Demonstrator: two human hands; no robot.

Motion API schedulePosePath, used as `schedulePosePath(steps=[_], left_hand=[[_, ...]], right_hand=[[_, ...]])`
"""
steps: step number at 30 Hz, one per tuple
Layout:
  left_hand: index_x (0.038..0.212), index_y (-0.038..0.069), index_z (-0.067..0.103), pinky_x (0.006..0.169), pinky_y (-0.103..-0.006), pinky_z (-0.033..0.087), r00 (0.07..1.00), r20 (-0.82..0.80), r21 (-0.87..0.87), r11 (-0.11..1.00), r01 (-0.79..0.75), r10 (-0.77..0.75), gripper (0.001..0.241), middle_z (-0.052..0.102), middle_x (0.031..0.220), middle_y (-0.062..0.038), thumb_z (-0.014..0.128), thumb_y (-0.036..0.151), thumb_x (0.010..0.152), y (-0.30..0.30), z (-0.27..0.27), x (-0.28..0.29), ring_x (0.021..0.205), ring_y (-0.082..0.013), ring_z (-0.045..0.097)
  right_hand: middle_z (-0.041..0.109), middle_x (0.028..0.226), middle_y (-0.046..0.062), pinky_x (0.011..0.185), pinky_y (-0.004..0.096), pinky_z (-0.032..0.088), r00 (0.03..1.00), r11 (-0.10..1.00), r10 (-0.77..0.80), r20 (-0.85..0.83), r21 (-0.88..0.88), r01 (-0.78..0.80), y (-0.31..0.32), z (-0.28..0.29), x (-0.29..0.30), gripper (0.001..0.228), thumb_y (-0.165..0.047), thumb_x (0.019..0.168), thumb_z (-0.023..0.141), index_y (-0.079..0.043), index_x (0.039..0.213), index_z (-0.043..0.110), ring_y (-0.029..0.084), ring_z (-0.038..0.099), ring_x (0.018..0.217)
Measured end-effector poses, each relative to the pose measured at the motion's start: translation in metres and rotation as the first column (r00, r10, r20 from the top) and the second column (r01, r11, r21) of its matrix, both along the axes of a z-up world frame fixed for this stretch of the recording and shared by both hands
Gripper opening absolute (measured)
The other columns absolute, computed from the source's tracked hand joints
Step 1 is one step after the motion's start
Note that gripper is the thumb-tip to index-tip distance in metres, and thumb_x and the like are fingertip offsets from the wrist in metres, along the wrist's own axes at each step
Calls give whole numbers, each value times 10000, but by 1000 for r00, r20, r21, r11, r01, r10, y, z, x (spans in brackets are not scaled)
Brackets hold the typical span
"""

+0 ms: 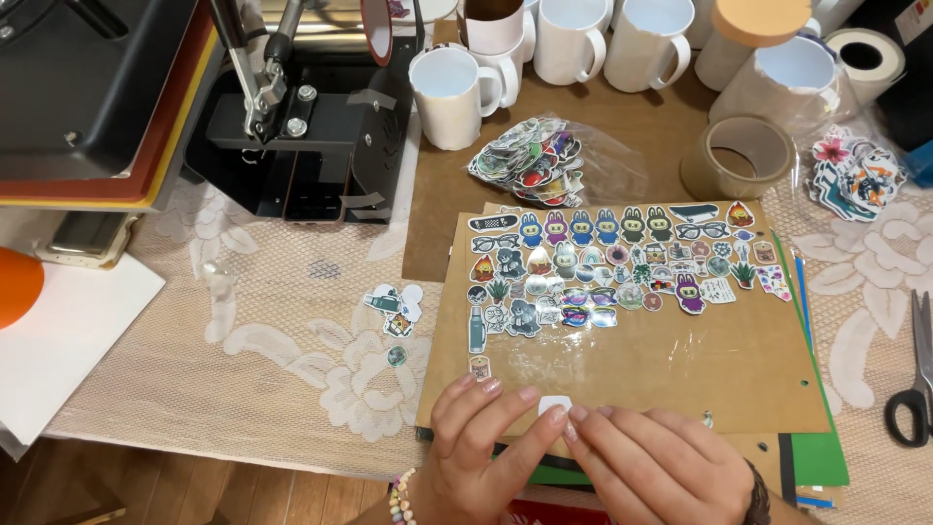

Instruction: Organizing and peeling small stickers to place them on a board

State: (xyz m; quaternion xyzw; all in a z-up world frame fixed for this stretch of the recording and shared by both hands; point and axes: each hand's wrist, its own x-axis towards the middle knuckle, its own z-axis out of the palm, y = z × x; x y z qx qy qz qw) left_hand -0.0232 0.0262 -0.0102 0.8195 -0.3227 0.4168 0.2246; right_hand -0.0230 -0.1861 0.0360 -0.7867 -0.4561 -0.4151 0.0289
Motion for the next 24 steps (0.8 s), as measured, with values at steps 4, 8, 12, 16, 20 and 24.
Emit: schedulePosePath(steps=[4,8,12,16,20,24], left_hand=[[1188,213,701,1021,-415,526,995,-83,-41,998,49,-52,201,613,1229,-10,578,262,1038,0,-2,0,1159,-204,528],[1234,146,675,1045,-462,530,969,-165,-84,982,171,-183,284,601,1266,-85,468,260,1076,4,0,1,1149,-251,558],[1291,115,626,1079,-497,494,923,-263,-111,959,260,-281,383,583,1319,-142,360,319,1105,11,-1,-2,1189,-307,578],[1332,113,590,1112,-541,439,849,-348,-198,917,347,-397,628,558,1362,-202,259,592,1094,15,4,-3,1231,-360,570],[1355,100,543,1117,-557,441,791,-328,-272,853,445,-517,573,535,1384,-241,293,561,1123,21,-7,0,1252,-398,580],[1296,79,530,1143,-527,401,693,-462,-493,810,318,-554,750,529,1421,-235,284,756,1085,19,19,-1,1335,-400,545]], right_hand=[[700,1043,43,697,288,569,1000,1000,15,15,16,-16,-1,-6,1,71,-117,946,667,-72,983,708,148,677,857],[699,1018,44,691,290,569,1000,1000,21,8,22,-21,0,-7,2,70,-126,949,662,-69,956,704,155,678,841],[698,1033,62,676,301,578,998,998,27,-54,63,-24,2,-6,2,70,-111,936,683,-48,955,706,162,678,831],[706,1029,73,696,305,584,995,995,23,-98,103,-13,3,-6,0,101,-102,938,653,-44,996,711,178,689,837],[695,1026,121,722,316,597,981,988,48,-189,151,-19,2,-6,-1,142,-107,928,681,-9,1030,692,216,693,840],[745,830,53,717,317,582,823,783,127,-554,565,260,21,-20,2,70,-134,816,734,-119,842,670,213,719,722]])
